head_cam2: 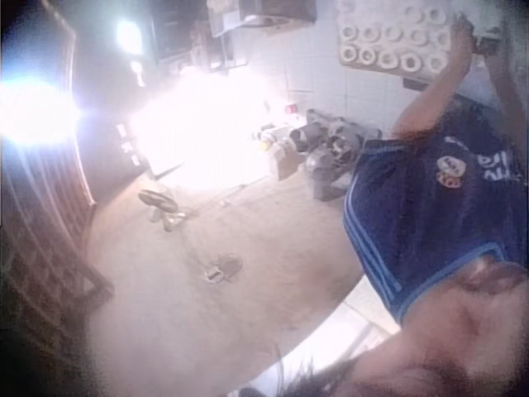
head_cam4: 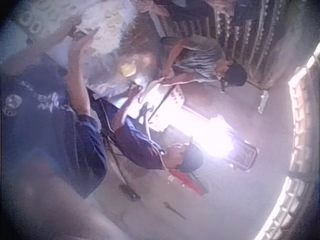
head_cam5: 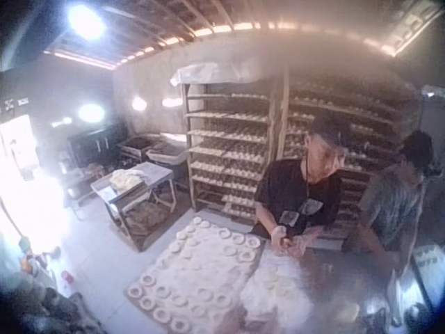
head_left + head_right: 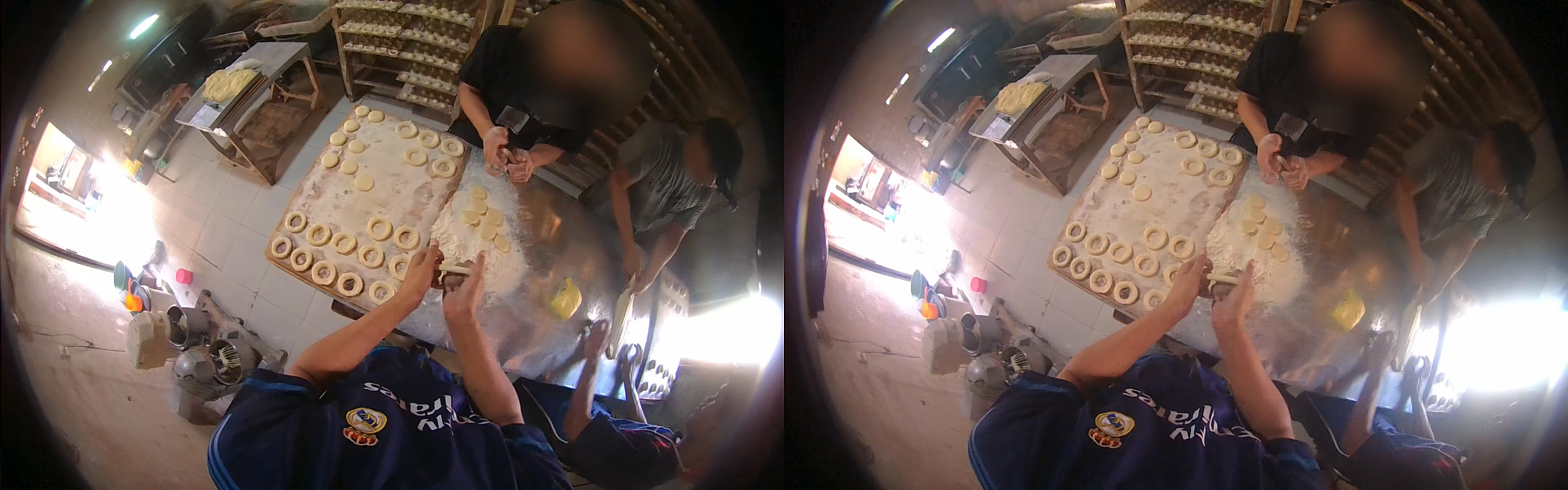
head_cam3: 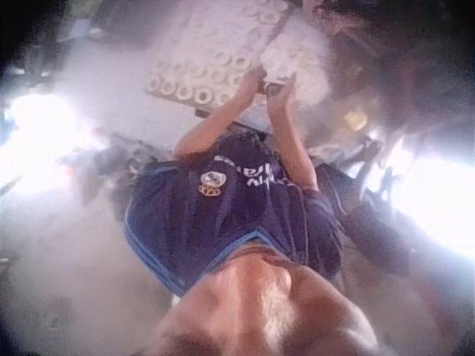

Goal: The person shapes small dough pieces into rings by hand and places them on a wooden board. Another person works alongside, also shaping dough.

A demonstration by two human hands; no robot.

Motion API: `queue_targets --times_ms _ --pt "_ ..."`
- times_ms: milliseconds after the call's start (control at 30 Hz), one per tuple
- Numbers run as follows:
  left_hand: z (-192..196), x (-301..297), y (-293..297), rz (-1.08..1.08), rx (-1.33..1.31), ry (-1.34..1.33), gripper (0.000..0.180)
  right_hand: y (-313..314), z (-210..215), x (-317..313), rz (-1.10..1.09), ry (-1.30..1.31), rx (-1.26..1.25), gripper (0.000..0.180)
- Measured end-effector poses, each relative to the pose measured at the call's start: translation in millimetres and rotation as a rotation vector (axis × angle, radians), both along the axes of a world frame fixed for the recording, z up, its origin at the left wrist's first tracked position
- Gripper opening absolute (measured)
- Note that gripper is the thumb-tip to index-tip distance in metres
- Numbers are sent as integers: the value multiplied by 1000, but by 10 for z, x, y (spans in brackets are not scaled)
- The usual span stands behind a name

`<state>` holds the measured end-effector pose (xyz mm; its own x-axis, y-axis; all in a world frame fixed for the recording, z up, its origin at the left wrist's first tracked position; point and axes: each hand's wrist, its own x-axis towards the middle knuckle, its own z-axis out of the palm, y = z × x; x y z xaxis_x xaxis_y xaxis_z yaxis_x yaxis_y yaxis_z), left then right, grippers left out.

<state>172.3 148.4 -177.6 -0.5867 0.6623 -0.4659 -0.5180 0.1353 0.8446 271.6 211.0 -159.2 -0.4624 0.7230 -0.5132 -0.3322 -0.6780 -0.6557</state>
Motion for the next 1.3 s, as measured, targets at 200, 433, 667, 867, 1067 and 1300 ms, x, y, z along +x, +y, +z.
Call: queue_targets --times_ms 200,433,667,867,1067,1300 --pt "29 -587 -394 -155 -43 504 32 -392 -169 -631 70 -280 166 51" --pt "-187 -1661 -946 -75 32 694 29 -551 -650 -1500 239 -401 972 28" --pt "-366 -2462 -1024 -99 -382 1076 34 -508 -612 -2154 126 -518 1007 25" --pt "-456 -2700 -997 -294 -227 1282 30 -561 -628 -1164 261 -758 1062 21" --pt "-328 -2684 -882 -234 -336 1271 24 -99 -493 -296 79 -1266 1363 23" --pt "55 -1736 -578 -147 91 988 20 -175 -684 -5 328 -1160 1242 28"
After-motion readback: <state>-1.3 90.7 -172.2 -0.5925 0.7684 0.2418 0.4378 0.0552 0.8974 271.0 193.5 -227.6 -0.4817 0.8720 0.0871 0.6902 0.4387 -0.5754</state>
